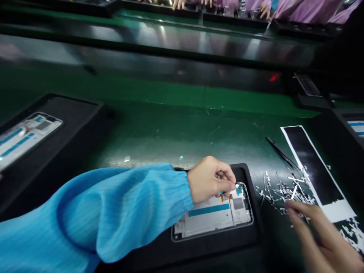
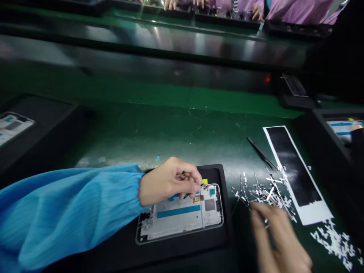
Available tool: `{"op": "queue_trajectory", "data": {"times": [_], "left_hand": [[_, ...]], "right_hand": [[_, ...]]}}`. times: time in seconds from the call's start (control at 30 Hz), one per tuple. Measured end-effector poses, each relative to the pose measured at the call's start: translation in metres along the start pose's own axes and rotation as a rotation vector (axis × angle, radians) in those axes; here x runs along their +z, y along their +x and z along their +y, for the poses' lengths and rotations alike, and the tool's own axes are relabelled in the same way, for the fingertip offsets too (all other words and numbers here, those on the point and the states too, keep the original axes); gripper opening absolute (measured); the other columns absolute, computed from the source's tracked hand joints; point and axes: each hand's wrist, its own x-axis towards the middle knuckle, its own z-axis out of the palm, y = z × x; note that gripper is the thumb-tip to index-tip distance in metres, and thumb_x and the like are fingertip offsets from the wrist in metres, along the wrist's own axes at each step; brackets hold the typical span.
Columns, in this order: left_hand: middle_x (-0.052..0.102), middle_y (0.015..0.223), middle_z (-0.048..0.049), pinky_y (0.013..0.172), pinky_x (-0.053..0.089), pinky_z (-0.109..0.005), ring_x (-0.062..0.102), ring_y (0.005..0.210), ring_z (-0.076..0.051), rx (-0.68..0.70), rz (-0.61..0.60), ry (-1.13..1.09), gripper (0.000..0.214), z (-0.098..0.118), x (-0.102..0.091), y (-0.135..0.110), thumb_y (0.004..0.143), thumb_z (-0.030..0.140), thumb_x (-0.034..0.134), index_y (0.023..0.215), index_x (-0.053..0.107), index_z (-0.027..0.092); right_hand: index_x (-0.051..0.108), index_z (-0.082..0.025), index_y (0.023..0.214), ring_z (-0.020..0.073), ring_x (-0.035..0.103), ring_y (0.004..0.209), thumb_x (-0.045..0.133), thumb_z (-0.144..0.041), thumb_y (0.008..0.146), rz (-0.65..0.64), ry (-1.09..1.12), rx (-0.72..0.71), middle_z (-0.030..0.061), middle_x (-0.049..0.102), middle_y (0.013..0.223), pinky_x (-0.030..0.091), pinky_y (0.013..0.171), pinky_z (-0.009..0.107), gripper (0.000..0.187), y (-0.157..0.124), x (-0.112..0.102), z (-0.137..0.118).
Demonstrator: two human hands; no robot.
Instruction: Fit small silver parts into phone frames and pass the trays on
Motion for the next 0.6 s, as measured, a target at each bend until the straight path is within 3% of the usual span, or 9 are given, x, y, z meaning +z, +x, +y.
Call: {"op": "queue_trajectory", "data": {"times": [0.07,0.2,0.3,0.43,0.6], "left_hand": [[0.053,0.05,0.0022,0.043,0.035,-0.015,0.044,0.044,-0.005,0.069,0.03,0.063,0.004,-0.003,0.002,-0.005,0.065,0.008,0.054,0.062,0.056,0.01],[0.053,0.054,0.0031,0.049,0.035,-0.015,0.045,0.049,-0.006,0.275,0.081,0.264,0.007,-0.007,0.004,-0.013,0.069,0.01,0.052,0.064,0.057,0.011],[0.053,0.058,0.004,0.051,0.034,-0.015,0.044,0.052,-0.005,0.364,0.1,0.348,0.009,-0.008,0.004,-0.012,0.07,0.007,0.05,0.065,0.056,0.012],[0.051,0.059,0.0046,0.054,0.032,-0.019,0.041,0.055,-0.006,0.406,0.203,0.571,0.012,-0.013,0.005,-0.005,0.072,0.008,0.048,0.064,0.054,0.013],[0.05,0.065,0.0009,0.059,0.029,-0.028,0.039,0.061,-0.012,0.487,0.285,0.896,0.017,-0.024,0.012,0.001,0.078,0.017,0.042,0.065,0.053,0.014]], "right_hand": [[0.053,-0.019,0.096,0.0113,0.052,0.084,0.046,-0.024,0.08,-0.216,0.229,-0.145,0.001,0.054,0.092,0.04,0.071,0.02,0.017,0.014,0.018,-0.037],[0.052,-0.019,0.083,0.0086,0.051,0.073,0.047,-0.013,0.078,-0.299,0.482,-0.181,-0.0012,0.053,0.079,0.041,0.063,0.019,0.009,0.033,0.036,-0.072],[0.053,-0.017,0.082,0.0088,0.05,0.071,0.048,-0.01,0.077,-0.226,0.427,-0.183,-0.0002,0.053,0.078,0.04,0.065,0.021,0.009,0.033,0.038,-0.07],[0.053,-0.013,0.093,0.0116,0.051,0.076,0.05,-0.007,0.076,-0.022,0.149,-0.224,0.003,0.054,0.083,0.039,0.072,0.026,0.019,0.025,0.038,-0.06],[0.052,-0.011,0.092,0.0143,0.05,0.08,0.046,-0.007,0.077,-0.198,0.08,-0.379,0.006,0.054,0.085,0.04,0.078,0.033,0.016,0.014,0.041,-0.049]]}}
